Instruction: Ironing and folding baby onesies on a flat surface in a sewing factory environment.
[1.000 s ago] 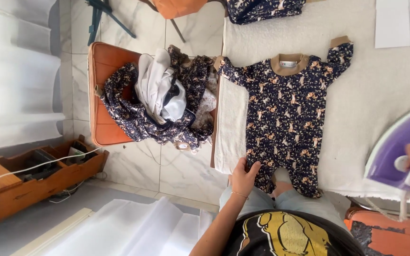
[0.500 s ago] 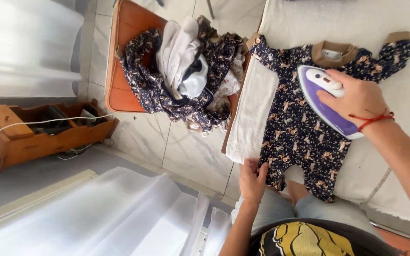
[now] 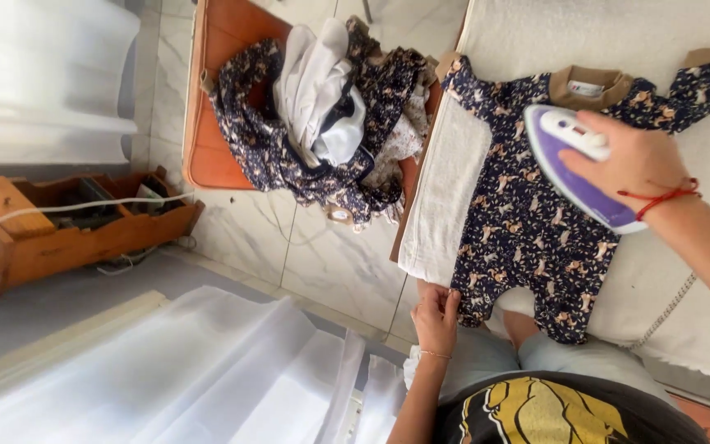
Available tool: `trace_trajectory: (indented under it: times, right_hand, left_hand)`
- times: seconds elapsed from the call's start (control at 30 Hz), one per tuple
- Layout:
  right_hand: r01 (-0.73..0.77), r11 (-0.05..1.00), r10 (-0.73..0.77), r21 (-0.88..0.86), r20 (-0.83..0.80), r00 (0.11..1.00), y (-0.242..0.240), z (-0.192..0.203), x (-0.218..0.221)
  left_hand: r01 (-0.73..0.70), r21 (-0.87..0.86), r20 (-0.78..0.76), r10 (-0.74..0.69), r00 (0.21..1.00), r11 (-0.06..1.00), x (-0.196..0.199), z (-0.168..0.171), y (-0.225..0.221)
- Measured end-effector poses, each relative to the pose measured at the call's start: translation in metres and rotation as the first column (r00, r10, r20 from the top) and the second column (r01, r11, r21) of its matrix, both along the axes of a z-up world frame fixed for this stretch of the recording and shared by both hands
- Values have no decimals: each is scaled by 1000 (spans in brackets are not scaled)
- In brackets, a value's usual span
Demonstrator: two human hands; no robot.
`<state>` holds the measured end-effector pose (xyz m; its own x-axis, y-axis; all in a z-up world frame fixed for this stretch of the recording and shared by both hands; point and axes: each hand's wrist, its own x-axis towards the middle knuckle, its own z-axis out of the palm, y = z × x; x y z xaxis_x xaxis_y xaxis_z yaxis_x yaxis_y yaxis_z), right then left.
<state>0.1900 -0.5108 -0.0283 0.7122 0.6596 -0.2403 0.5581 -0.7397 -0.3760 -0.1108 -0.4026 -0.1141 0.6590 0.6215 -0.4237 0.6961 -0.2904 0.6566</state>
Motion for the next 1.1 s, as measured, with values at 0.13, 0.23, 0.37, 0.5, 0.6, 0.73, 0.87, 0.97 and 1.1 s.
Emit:
trace_trajectory:
  times: [0.13,0.23,0.37,0.5,0.6,0.73,0.87,0.97,1.1]
  right_hand:
    - [-87,974,135,207,-230,964,6,9,-38]
    - [-185,982,168,-23,-322,932,-16,-23,-85]
    - [280,947,-321,-159,-435,841,16,20,-66]
    - [788,615,-552,14,-705,444,53,41,-32]
    - [805,582,-507,119,-720,473,67,51,-9]
    - [746,663,-515,-64,-762,393,59,65,-17]
    - [675,720,-514,-163,-778,360,24,46,-62]
    - [927,358,-705,-111,-683,190,8,38,-68]
    - [980,200,-703,-13,-699,134,5,29,-38]
  left_hand:
    - [80,-7,-145,-81,986,997,-4,-24,7]
    - [166,-222,-205,-212,956,961,10,7,26]
    - [479,-383,-523,-613,592,790,44,53,54]
    - [498,-386,-518,-629,580,777,84,82,68]
    - [546,-417,-462,-687,561,727,109,102,70]
    - [621,-420,-346,-749,564,662,131,116,78]
    - [703,-238,-204,-742,638,670,139,93,90]
    - [698,-275,-267,-750,605,661,152,90,90]
    - [583,-332,-317,-670,671,741,168,75,85]
